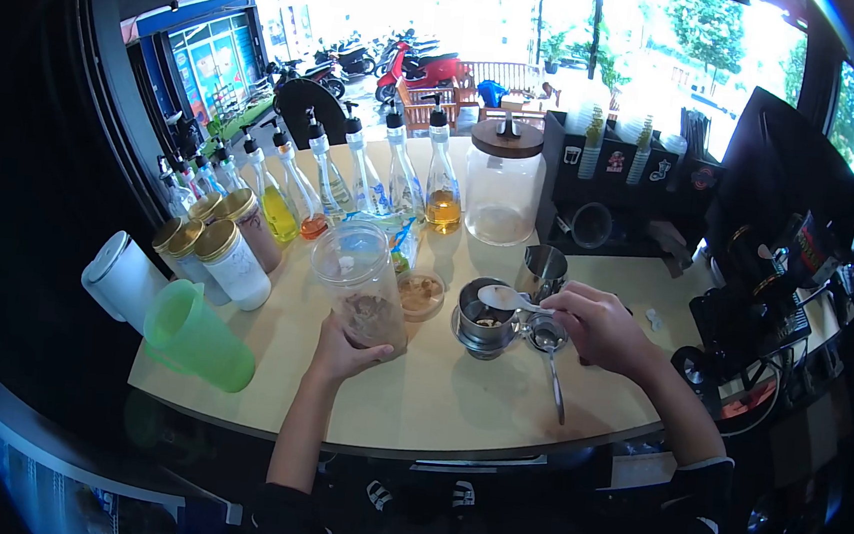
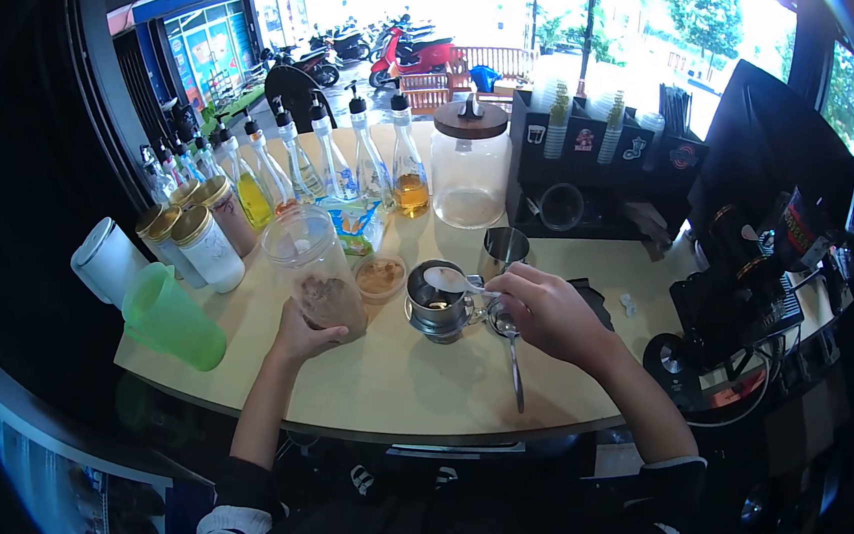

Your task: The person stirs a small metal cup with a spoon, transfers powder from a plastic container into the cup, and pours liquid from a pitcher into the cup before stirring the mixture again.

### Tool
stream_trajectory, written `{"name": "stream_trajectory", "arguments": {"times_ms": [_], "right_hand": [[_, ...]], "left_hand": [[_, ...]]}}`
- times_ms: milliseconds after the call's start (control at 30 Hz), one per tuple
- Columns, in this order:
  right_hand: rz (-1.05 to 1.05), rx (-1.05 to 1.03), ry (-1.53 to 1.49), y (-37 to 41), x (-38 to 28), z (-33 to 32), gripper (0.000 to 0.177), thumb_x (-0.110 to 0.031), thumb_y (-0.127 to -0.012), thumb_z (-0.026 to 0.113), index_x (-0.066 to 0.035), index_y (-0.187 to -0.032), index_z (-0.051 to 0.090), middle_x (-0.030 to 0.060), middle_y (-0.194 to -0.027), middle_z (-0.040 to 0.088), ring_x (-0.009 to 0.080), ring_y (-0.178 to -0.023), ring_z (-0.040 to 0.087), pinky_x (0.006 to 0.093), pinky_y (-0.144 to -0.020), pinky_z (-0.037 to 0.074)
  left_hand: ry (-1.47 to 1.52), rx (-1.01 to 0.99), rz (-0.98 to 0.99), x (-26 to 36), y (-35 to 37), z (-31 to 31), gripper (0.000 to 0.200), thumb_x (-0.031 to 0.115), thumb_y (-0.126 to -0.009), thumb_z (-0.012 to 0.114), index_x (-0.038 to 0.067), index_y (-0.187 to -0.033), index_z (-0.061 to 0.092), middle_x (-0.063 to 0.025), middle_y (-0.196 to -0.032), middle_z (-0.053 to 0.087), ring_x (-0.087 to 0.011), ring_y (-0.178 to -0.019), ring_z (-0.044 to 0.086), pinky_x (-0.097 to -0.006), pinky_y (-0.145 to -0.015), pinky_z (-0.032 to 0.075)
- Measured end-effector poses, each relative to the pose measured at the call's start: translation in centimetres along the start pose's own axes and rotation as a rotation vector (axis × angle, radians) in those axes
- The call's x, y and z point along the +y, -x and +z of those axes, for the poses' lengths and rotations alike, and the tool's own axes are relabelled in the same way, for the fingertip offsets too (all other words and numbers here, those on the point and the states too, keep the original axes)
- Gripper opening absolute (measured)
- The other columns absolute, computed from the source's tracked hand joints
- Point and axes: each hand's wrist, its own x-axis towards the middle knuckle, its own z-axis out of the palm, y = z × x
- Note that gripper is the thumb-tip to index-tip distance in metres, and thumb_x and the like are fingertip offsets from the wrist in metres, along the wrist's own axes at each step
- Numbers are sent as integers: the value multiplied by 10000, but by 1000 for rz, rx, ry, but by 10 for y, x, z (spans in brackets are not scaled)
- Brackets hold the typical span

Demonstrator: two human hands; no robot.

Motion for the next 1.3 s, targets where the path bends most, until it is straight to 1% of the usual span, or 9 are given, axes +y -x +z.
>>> {"name": "stream_trajectory", "arguments": {"times_ms": [267,433,600,733,800,933,1000,1100,1300], "right_hand": [[-311,231,29,-79,-46,6,143,-7,-822,587,-20,-963,608,113,-838,575,305,-805,600,391,-700,484],[-662,223,482,-142,-73,37,244,-25,-738,622,-79,-976,629,32,-858,589,179,-910,587,360,-845,431],[-659,4,664,-176,-81,66,244,-66,-759,606,-90,-1000,630,23,-936,602,176,-982,578,359,-935,398],[-734,215,478,-170,-71,59,233,-46,-757,626,-82,-988,629,53,-1010,617,215,-1024,581,384,-955,404],[-722,285,402,-154,-56,45,231,-33,-760,631,-76,-988,630,62,-1025,620,230,-1027,584,394,-945,413],[-388,562,172,-99,-3,22,161,13,-814,604,-38,-965,630,88,-982,611,257,-910,602,353,-814,462],[-175,603,-92,-73,44,25,181,-1,-801,612,-28,-979,614,108,-956,591,235,-913,604,329,-786,475],[59,644,-87,-31,105,40,177,-13,-801,623,-6,-978,612,98,-948,585,186,-860,593,280,-733,470],[382,665,-367,2,133,73,189,-170,-899,635,15,-884,596,38,-712,578,82,-645,549,247,-584,464]], "left_hand": [[-103,-19,-4,8,-1,-3,794,211,-518,903,-11,-1181,528,-131,-1090,643,-227,-1031,632,-349,-901,509],[-115,41,109,-7,-3,-4,888,219,-502,906,-17,-1236,465,-140,-1153,570,-239,-1074,595,-348,-925,494],[21,39,-1,-8,-3,-10,923,180,-521,893,-5,-1276,396,-147,-1182,539,-252,-1100,574,-365,-944,484],[15,48,-73,4,-1,-11,921,166,-535,888,-1,-1283,378,-151,-1213,531,-254,-1113,570,-377,-941,487],[-46,59,47,14,-2,-11,894,173,-544,891,-1,-1262,388,-156,-1222,532,-263,-1148,551,-395,-977,461],[-139,189,259,5,-3,-20,855,227,-591,868,0,-1260,387,-155,-1209,539,-276,-1126,554,-406,-979,441],[-198,550,537,2,-2,-25,688,254,-679,800,3,-1219,457,-153,-1142,569,-273,-1056,566,-402,-943,436],[-341,629,570,25,10,-16,435,227,-750,722,22,-1101,567,-131,-1029,601,-258,-957,581,-384,-852,463],[-374,195,771,84,-12,79,286,182,-792,669,31,-1027,609,-108,-943,592,-227,-862,582,-339,-777,474]]}}
